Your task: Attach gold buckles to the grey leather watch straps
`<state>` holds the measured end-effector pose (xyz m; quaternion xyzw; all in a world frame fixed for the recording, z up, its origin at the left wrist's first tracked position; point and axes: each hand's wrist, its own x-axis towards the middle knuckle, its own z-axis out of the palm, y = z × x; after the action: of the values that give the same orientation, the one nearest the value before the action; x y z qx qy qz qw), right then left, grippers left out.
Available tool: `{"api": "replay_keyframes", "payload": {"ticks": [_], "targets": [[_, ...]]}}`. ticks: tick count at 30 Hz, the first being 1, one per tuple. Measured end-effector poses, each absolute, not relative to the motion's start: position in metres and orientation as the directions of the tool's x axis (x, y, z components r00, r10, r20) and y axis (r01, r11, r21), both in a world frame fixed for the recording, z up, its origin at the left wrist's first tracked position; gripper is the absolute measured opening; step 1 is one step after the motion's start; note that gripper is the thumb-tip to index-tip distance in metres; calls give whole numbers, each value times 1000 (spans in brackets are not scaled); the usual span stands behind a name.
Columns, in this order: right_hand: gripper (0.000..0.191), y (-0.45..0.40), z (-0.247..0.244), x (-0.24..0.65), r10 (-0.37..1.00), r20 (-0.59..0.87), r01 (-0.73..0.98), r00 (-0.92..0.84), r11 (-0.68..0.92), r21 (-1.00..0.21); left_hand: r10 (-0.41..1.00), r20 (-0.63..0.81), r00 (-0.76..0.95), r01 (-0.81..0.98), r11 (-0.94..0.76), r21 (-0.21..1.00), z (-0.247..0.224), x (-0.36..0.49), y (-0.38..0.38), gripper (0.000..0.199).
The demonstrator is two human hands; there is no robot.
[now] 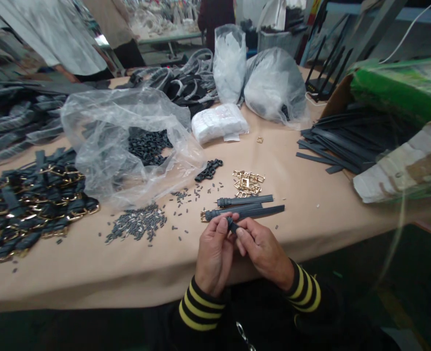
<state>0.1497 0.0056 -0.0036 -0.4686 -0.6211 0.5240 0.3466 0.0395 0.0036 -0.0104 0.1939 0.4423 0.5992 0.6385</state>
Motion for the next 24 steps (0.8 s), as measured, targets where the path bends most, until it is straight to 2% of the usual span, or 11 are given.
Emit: {"api": "replay_keyframes", "payload": {"ticks": [4,8,10,13,15,19,24], "targets": [[16,4,-10,144,971,-42,206,-237,8,-979,921,-381,-84,-685,225,693,-15,52,0,15],[15,5,-15,147,966,-71,161,-250,-31,-986,937,-346,-45,-628,243,739,-14,47,-2,16],[22,6,-14,149,956,-83,152,-280,-41,-987,944,-325,-51,-542,247,803,-14,40,-3,15],[31,6,-12,150,950,-92,196,-299,-33,-980,957,-284,-66,-301,252,920,-16,30,-4,16],[34,6,-13,150,946,-105,228,-305,-35,-973,957,-291,0,-165,287,944,-20,25,-6,19],[30,7,-15,150,932,-125,292,-341,-22,-956,939,-316,137,-89,329,940,-25,20,-8,25],[14,13,-11,156,905,-52,393,-422,131,-910,983,-172,-58,116,178,977,-13,17,-6,22]]}}
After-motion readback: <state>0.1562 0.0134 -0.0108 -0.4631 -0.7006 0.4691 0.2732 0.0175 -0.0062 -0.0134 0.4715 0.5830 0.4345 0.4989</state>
